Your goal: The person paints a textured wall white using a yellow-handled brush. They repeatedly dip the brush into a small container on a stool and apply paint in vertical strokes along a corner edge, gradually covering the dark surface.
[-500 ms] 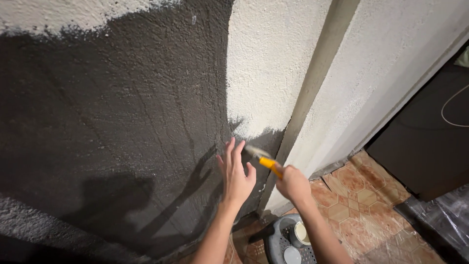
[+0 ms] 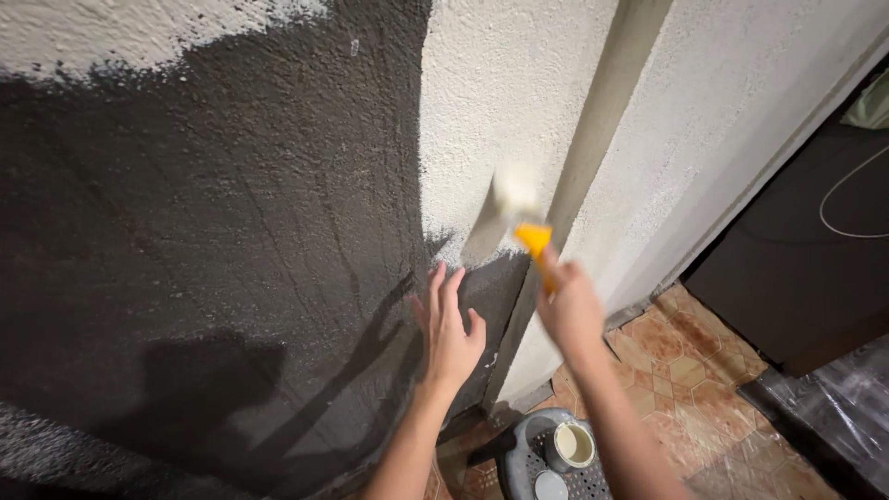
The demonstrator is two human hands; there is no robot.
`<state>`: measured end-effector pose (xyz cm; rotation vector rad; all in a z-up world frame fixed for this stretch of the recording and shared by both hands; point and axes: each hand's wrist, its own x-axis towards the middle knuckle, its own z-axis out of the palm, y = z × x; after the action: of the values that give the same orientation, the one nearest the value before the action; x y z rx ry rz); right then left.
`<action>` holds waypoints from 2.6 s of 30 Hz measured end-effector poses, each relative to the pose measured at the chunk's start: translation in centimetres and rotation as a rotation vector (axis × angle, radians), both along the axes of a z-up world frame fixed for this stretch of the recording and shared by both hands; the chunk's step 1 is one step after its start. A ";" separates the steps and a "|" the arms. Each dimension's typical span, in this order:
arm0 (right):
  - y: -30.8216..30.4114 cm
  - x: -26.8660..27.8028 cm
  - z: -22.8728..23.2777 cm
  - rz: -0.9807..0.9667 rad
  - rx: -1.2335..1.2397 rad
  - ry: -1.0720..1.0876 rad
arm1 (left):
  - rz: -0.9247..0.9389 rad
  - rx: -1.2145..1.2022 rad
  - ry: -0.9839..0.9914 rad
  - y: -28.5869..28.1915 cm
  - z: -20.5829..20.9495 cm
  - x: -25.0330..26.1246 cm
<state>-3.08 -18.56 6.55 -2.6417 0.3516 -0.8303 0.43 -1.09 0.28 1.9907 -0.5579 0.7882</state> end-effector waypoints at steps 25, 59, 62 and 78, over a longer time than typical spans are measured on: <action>-2.2 -0.5 -2.3 0.113 -0.150 0.310 | -0.066 -0.019 0.005 -2.5 0.8 -0.1; 6.9 -2.3 2.5 0.128 -0.104 -0.271 | -0.006 -0.048 0.012 4.1 1.2 -1.2; 7.0 -1.7 -3.6 0.129 -0.151 -0.124 | 0.011 -0.052 -0.012 5.5 1.2 -1.0; 9.6 -4.5 5.5 0.028 -0.086 -0.327 | -0.040 -0.010 -0.016 7.3 0.9 -2.9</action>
<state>-7.56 -8.99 12.08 -2.5199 0.1953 -1.2697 -2.43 6.18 1.17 1.9595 -0.6005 0.7810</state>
